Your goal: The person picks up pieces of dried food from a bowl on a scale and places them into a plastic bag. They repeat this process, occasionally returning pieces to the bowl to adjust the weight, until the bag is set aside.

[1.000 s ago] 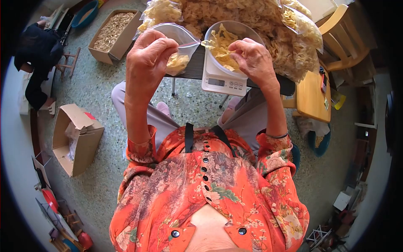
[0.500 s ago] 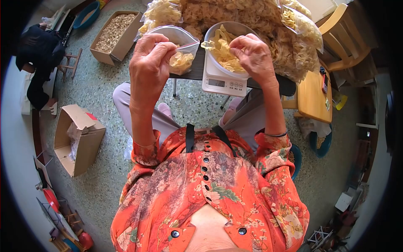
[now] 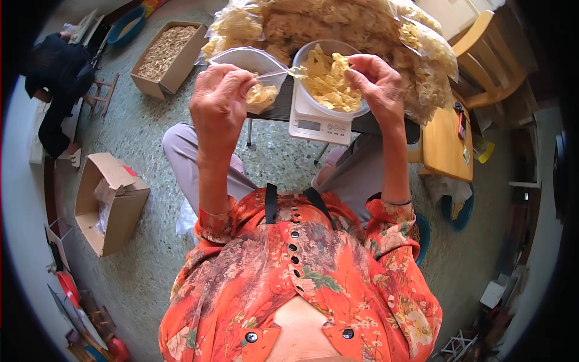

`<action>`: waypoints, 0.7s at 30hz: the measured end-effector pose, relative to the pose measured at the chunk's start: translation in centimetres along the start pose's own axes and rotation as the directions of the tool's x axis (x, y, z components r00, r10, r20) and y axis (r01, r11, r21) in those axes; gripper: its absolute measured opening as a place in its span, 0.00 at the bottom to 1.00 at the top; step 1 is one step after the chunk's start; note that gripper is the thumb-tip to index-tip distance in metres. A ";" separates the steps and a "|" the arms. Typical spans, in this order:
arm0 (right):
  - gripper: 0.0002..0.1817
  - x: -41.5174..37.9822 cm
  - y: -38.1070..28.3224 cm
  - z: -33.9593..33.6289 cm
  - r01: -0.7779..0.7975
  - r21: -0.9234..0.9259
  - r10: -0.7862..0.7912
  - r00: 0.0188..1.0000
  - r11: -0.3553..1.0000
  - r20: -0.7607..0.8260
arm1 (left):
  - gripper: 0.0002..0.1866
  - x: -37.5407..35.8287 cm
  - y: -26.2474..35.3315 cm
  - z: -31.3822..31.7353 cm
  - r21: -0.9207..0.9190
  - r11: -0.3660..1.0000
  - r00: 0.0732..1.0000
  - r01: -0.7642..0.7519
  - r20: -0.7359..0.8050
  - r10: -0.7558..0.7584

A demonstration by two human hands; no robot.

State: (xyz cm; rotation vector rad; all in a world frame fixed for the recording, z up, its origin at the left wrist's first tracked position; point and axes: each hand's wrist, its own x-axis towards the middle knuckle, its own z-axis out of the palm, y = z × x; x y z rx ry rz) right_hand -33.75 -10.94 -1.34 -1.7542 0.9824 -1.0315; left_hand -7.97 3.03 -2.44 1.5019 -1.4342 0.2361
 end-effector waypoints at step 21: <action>0.05 -0.4 -4.3 5.8 0.365 -0.317 -0.426 0.892 0.876 -0.151 | 0.08 0.0 0.5 0.3 -0.061 0.996 0.996 -0.058 -0.076 0.053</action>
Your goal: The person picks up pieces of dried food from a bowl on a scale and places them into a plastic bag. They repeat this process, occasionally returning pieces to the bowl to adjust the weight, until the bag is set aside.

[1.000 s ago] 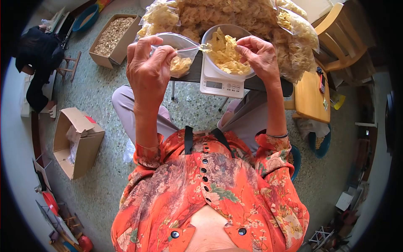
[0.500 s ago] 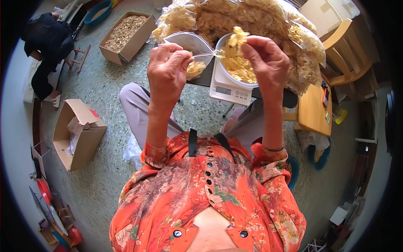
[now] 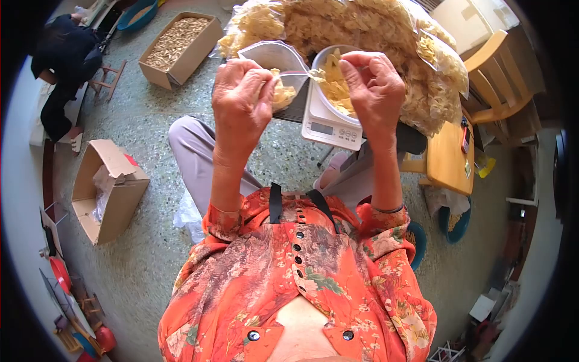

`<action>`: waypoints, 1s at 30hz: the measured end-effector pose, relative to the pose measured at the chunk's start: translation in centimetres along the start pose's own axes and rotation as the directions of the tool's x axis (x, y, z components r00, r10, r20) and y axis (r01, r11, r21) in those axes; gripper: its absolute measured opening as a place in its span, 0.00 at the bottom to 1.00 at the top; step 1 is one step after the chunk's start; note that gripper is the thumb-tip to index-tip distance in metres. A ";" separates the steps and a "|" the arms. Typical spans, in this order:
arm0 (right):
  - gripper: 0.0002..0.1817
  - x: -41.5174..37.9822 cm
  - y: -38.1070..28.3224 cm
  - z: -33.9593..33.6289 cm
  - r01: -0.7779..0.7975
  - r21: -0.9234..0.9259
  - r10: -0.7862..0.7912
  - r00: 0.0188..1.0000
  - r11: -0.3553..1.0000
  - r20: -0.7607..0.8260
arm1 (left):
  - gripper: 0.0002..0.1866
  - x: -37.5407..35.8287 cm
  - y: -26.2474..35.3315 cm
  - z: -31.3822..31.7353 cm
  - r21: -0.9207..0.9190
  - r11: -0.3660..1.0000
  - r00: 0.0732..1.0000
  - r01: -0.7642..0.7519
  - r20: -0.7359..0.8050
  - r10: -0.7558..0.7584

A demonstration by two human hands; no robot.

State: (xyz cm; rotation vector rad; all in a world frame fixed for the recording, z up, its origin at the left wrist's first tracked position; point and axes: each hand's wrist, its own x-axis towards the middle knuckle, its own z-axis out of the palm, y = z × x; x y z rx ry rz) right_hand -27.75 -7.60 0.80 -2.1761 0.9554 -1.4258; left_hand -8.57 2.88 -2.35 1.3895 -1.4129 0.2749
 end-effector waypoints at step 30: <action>0.07 0.4 6.4 1.3 0.012 -0.211 0.066 0.931 0.977 0.359 | 0.07 -0.3 0.4 -0.2 0.076 0.997 1.000 -0.010 0.011 0.010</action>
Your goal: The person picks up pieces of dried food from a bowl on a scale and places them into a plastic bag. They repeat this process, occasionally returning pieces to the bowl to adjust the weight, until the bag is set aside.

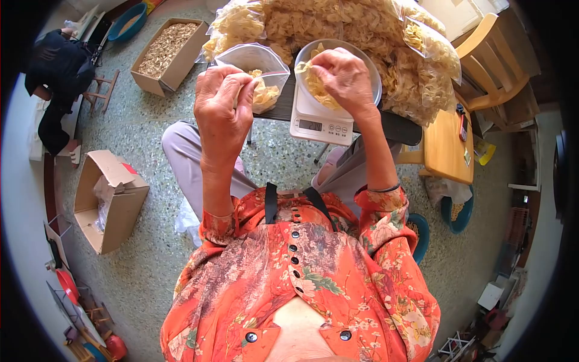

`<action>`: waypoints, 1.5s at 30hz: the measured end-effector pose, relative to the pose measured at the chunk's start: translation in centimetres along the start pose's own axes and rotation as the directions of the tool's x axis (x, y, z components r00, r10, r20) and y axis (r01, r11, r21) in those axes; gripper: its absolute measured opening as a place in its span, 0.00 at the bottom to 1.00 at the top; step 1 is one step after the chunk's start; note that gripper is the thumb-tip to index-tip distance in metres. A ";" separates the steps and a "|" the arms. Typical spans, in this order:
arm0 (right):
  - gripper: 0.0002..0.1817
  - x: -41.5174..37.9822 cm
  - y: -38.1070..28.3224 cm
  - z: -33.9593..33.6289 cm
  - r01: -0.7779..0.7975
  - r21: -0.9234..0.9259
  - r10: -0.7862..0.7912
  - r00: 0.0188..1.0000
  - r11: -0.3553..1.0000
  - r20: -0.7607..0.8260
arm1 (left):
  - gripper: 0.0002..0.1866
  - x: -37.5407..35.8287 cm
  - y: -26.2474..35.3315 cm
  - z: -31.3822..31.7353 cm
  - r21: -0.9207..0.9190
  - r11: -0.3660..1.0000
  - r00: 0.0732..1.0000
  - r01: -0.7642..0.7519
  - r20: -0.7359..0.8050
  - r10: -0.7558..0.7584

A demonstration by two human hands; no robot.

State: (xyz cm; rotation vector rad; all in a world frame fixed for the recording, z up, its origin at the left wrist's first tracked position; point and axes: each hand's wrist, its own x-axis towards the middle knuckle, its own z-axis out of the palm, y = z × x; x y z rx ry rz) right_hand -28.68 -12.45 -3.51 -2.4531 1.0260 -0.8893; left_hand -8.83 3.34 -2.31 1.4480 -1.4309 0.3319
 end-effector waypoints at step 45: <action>0.14 1.8 1.0 0.0 -0.165 -0.240 0.184 0.981 0.957 0.061 | 0.09 -0.4 -1.0 -0.2 0.040 0.999 0.999 0.011 -0.044 -0.009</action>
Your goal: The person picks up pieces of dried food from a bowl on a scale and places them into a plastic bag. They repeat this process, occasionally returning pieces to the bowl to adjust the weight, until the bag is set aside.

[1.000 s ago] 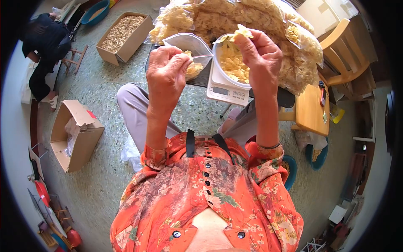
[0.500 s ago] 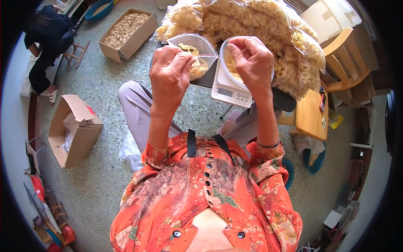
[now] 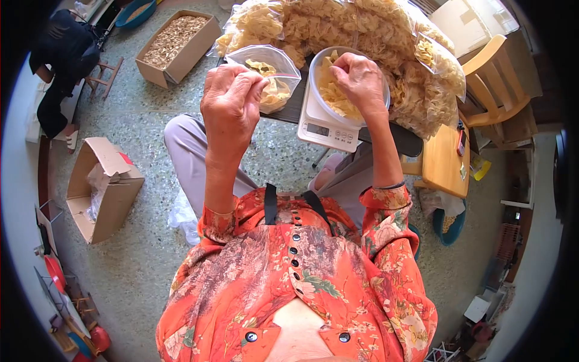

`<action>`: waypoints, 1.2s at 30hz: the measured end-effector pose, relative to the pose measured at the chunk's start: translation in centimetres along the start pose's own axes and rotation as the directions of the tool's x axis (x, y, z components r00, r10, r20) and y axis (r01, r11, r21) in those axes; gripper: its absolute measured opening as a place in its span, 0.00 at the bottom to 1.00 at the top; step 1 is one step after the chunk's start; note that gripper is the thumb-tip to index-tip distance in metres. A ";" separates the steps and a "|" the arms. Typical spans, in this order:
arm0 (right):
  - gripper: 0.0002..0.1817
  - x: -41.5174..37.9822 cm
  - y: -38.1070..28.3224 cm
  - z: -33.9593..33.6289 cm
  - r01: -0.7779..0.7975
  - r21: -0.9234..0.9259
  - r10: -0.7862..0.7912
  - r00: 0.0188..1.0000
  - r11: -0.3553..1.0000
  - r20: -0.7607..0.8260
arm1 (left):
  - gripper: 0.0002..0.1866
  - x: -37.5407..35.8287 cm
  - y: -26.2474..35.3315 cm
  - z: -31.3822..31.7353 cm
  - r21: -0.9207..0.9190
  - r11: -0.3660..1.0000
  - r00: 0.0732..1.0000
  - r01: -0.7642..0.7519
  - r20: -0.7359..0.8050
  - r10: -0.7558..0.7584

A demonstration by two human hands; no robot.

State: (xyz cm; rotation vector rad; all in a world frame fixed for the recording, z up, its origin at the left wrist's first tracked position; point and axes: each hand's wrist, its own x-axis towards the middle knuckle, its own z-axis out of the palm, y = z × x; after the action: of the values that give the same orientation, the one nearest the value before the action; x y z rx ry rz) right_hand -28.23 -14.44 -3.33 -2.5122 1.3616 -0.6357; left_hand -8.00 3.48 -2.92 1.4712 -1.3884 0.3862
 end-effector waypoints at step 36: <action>0.07 -2.4 -1.9 -3.6 0.033 0.365 0.079 0.955 0.930 -0.286 | 0.08 -0.6 -0.7 0.6 -0.086 0.996 0.999 0.033 0.041 -0.029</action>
State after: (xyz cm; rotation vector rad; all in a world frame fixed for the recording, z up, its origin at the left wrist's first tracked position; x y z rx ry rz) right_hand -29.66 -11.34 -0.10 -2.1591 1.2181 -1.1827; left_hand -7.81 3.18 -3.90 1.4346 -1.3947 0.2751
